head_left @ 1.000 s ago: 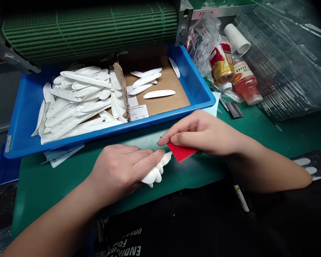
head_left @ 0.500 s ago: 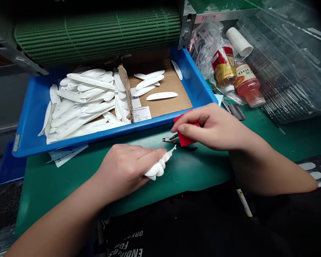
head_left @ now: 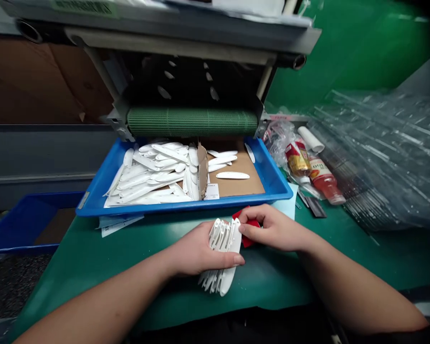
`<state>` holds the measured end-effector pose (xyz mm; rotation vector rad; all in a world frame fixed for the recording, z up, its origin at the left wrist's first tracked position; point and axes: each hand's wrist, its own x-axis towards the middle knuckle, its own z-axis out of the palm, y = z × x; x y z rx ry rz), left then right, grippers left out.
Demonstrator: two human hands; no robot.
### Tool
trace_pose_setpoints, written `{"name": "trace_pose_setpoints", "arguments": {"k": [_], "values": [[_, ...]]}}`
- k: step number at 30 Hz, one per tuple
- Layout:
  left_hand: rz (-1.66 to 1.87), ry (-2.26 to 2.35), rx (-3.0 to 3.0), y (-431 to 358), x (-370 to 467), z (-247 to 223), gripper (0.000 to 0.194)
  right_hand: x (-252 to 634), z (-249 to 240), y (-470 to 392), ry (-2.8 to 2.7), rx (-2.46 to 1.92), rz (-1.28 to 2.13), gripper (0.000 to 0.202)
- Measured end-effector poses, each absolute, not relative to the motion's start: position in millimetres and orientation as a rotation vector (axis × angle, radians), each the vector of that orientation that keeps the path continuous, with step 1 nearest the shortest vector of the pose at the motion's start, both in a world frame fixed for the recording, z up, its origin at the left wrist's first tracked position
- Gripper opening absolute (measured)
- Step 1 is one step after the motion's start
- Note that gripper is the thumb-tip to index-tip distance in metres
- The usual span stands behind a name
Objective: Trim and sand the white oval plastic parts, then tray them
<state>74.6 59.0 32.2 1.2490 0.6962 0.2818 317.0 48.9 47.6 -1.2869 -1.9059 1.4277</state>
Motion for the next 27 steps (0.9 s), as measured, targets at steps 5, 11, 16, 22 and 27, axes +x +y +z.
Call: {"name": "trace_pose_setpoints", "arguments": {"k": [5,11,16,22,27], "values": [[0.319,0.575,0.875,54.4,78.3,20.1,0.054,308.9,45.0,49.7,-1.718,-1.26,1.706,0.042],[0.428,0.492,0.765,55.3,80.0,14.5,0.063,310.3,72.0,58.4,-1.933,-1.392,1.678,0.04],[0.499,0.514,0.736,59.8,80.1,9.9,0.051,289.3,125.3,92.3,-2.169,-1.547,1.041,0.042],[0.48,0.536,0.749,60.1,85.4,-2.5,0.052,177.1,136.1,174.3,-2.584,-1.689,0.176,0.038],[0.531,0.549,0.705,62.0,87.8,-5.8,0.05,118.9,103.4,232.1,-2.639,-1.9,-0.05,0.037]]}}
